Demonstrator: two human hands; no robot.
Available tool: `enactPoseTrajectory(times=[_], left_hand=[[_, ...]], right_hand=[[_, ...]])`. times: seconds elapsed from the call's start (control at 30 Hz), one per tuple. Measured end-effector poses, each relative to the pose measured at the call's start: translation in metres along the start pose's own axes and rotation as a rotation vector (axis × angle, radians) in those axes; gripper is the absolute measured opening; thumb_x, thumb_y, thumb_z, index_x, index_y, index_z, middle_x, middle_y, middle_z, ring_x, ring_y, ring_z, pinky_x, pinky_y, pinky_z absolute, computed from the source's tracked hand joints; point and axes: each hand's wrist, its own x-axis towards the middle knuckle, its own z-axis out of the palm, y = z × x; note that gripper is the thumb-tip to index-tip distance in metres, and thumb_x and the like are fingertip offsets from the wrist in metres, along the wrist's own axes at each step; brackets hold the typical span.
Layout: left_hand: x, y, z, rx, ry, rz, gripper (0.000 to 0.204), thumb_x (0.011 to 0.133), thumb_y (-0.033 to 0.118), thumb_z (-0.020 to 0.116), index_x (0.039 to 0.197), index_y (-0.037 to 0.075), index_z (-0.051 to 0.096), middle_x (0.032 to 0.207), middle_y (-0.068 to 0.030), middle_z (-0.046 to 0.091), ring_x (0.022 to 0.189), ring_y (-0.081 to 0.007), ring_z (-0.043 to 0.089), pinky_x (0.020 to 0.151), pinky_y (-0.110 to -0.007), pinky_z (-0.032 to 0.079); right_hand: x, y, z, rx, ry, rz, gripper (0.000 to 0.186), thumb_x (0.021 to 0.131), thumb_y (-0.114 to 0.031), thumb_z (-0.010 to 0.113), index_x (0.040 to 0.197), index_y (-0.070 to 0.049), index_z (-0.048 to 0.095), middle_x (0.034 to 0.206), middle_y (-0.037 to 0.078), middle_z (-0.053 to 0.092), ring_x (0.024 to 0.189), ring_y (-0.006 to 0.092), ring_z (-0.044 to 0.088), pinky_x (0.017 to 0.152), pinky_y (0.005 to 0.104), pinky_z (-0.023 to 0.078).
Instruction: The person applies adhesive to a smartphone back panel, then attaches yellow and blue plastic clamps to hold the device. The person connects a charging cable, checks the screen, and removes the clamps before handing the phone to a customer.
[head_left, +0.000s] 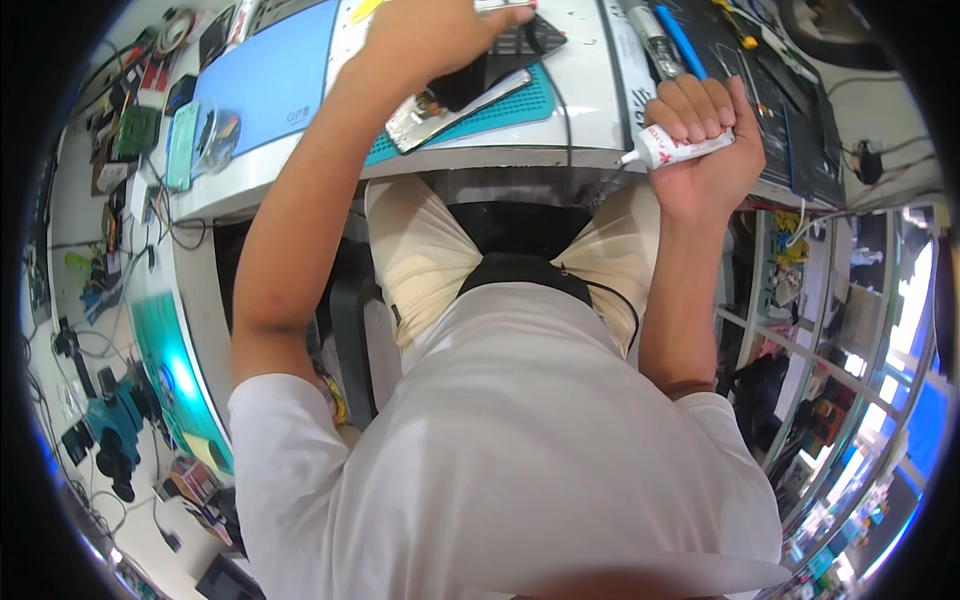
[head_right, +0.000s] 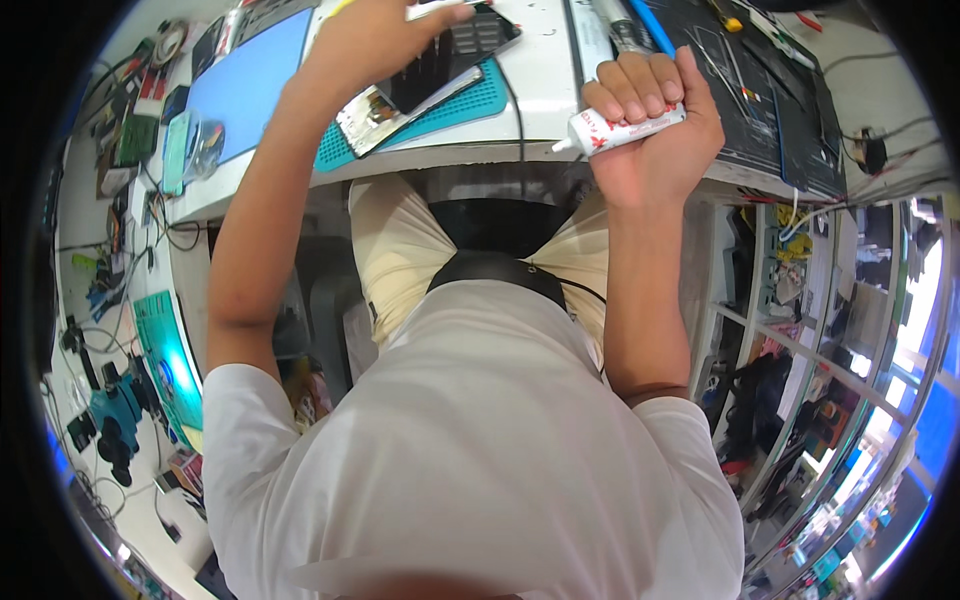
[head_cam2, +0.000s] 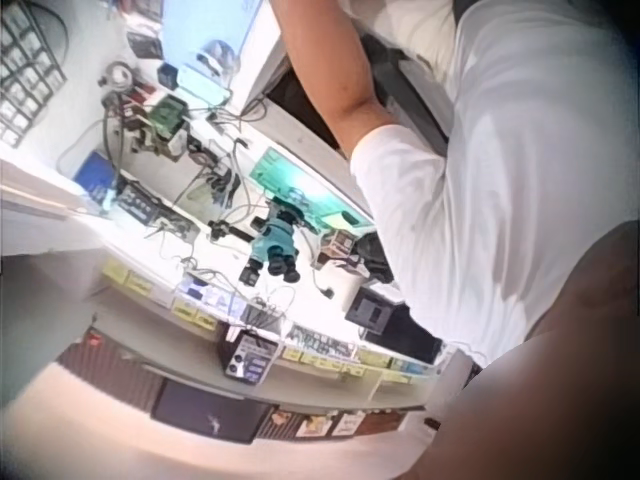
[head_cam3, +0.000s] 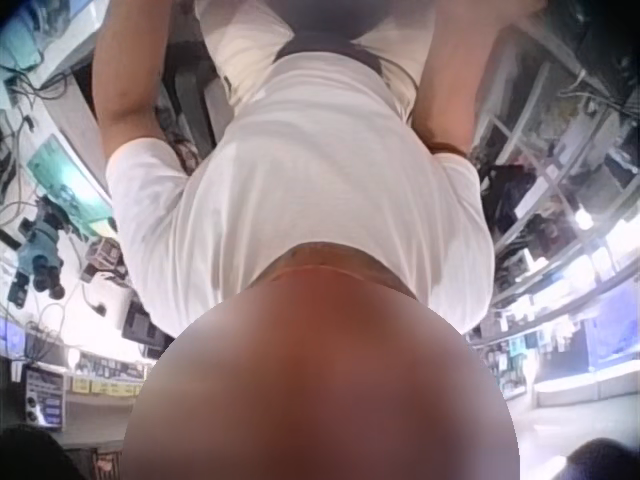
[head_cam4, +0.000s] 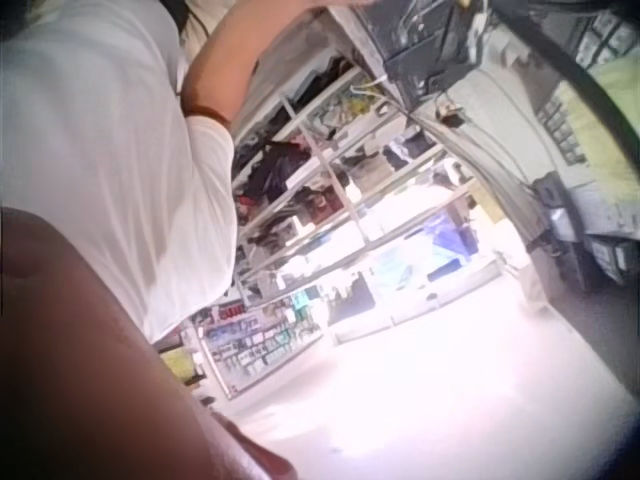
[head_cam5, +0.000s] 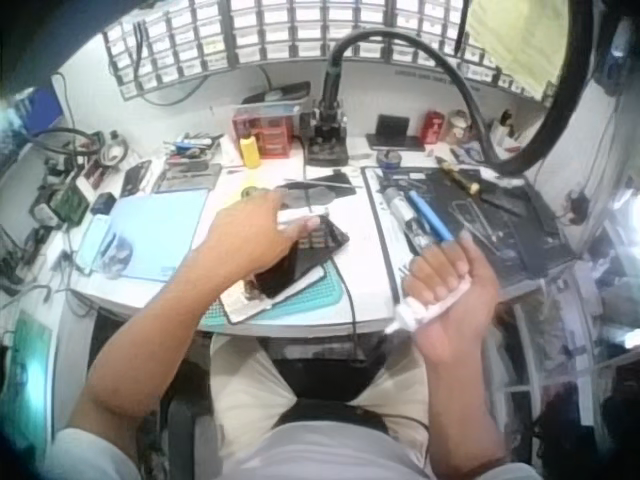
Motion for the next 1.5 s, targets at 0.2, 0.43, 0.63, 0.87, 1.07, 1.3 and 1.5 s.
enactPoseTrajectory(times=[0.2,0.43,0.63,0.87,1.07,1.3,1.5], left_hand=[[-0.073,-0.108,0.005,-0.693,0.387,-0.200,0.044,0.103,0.036,0.063,0.135,0.006,0.067,0.140,-0.0122,0.064,0.134,-0.0203,0.054,0.114,-0.034,0.038],[-0.168,-0.137,0.061,-0.588,0.399,-0.238,0.044,0.096,0.035,0.074,0.132,0.011,0.068,0.140,-0.0113,0.061,0.136,-0.0275,0.052,0.114,-0.043,0.039],[-0.163,-0.149,0.084,-0.314,0.396,0.013,0.046,0.096,0.036,0.073,0.135,0.013,0.066,0.143,-0.0076,0.059,0.140,-0.0303,0.048,0.120,-0.047,0.026],[-0.163,-0.153,0.089,-0.309,0.378,0.040,0.049,0.098,0.042,0.068,0.139,0.015,0.064,0.147,-0.0058,0.058,0.144,-0.0268,0.045,0.123,-0.047,0.019],[-0.163,-0.151,0.088,-0.316,0.371,0.043,0.050,0.100,0.044,0.065,0.141,0.016,0.064,0.148,-0.0047,0.058,0.145,-0.0257,0.044,0.124,-0.046,0.019],[-0.162,-0.152,0.088,-0.328,0.380,0.040,0.050,0.099,0.044,0.066,0.140,0.016,0.064,0.148,-0.0055,0.058,0.143,-0.0259,0.046,0.123,-0.045,0.023],[-0.162,-0.154,0.090,-0.336,0.400,0.065,0.049,0.099,0.044,0.067,0.139,0.016,0.065,0.147,-0.0058,0.059,0.142,-0.0260,0.047,0.122,-0.046,0.024]], right_hand=[[0.060,0.068,0.011,-0.017,-0.163,0.164,0.039,0.105,-0.022,0.047,0.067,-0.015,0.041,0.063,-0.002,0.034,0.059,0.0123,0.034,0.060,0.0308,0.034],[0.097,0.177,0.028,-0.436,0.071,0.213,0.042,0.106,-0.034,0.055,0.070,-0.016,0.042,0.058,-0.002,0.039,0.051,0.0125,0.042,0.052,0.0282,0.040],[0.094,0.194,0.022,-0.617,0.045,0.232,0.042,0.105,-0.034,0.055,0.070,-0.015,0.042,0.057,-0.002,0.040,0.049,0.0117,0.040,0.050,0.0265,0.038],[0.092,0.202,0.017,-0.688,-0.041,0.174,0.042,0.105,-0.033,0.055,0.070,-0.015,0.041,0.057,-0.002,0.039,0.048,0.0110,0.039,0.049,0.0259,0.037],[0.089,0.198,0.025,-0.717,-0.036,0.198,0.042,0.105,-0.033,0.055,0.070,-0.015,0.041,0.057,-0.002,0.039,0.048,0.0109,0.039,0.048,0.0257,0.037],[0.090,0.197,0.022,-0.747,-0.039,0.204,0.042,0.105,-0.032,0.056,0.070,-0.015,0.041,0.057,-0.002,0.039,0.047,0.0104,0.038,0.048,0.0252,0.037],[0.089,0.199,0.020,-0.767,-0.050,0.193,0.041,0.106,-0.031,0.055,0.071,-0.015,0.042,0.057,-0.003,0.039,0.047,0.0097,0.038,0.047,0.0246,0.037]])
